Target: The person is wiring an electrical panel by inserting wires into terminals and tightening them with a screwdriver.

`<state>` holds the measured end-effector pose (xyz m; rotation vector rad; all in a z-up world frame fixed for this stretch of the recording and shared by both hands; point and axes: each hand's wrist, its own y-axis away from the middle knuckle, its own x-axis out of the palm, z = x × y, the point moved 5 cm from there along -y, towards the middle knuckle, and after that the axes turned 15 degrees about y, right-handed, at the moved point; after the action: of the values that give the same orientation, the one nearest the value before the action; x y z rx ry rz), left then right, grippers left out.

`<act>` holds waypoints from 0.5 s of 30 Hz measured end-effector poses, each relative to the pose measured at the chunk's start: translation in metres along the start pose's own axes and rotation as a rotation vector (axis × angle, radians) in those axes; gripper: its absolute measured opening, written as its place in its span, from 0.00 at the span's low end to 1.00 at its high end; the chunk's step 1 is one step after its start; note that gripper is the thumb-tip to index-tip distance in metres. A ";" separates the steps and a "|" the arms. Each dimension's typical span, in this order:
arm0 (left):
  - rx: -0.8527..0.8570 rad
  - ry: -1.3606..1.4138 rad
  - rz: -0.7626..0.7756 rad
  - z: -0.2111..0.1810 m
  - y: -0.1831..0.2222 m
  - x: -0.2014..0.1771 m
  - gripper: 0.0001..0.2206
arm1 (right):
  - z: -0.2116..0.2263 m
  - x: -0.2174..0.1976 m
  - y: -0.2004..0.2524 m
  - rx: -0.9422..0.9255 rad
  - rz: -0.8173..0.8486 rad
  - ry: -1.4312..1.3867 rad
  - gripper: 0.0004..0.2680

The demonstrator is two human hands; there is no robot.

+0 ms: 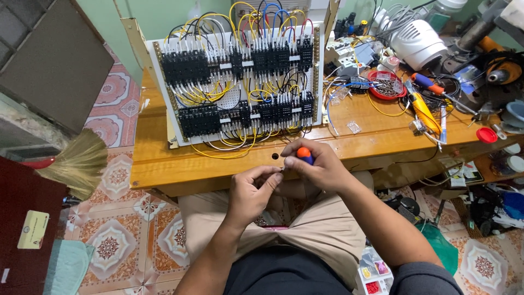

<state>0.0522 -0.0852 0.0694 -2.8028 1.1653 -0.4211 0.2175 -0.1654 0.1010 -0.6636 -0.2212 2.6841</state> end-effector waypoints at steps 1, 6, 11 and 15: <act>0.001 -0.001 -0.002 -0.004 0.000 0.001 0.03 | 0.001 0.000 0.000 -0.001 0.002 -0.001 0.05; -0.049 0.070 0.013 0.006 -0.002 -0.003 0.07 | 0.006 -0.001 -0.002 0.009 -0.022 -0.036 0.04; -0.061 0.098 0.053 0.026 -0.004 -0.003 0.08 | 0.008 -0.002 -0.005 -0.039 -0.013 0.093 0.03; -0.057 0.167 0.020 0.028 -0.005 0.002 0.10 | 0.007 0.001 -0.004 -0.063 0.035 0.204 0.04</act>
<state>0.0648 -0.0840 0.0439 -2.8479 1.2538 -0.6409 0.2147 -0.1620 0.1081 -0.9627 -0.2423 2.6272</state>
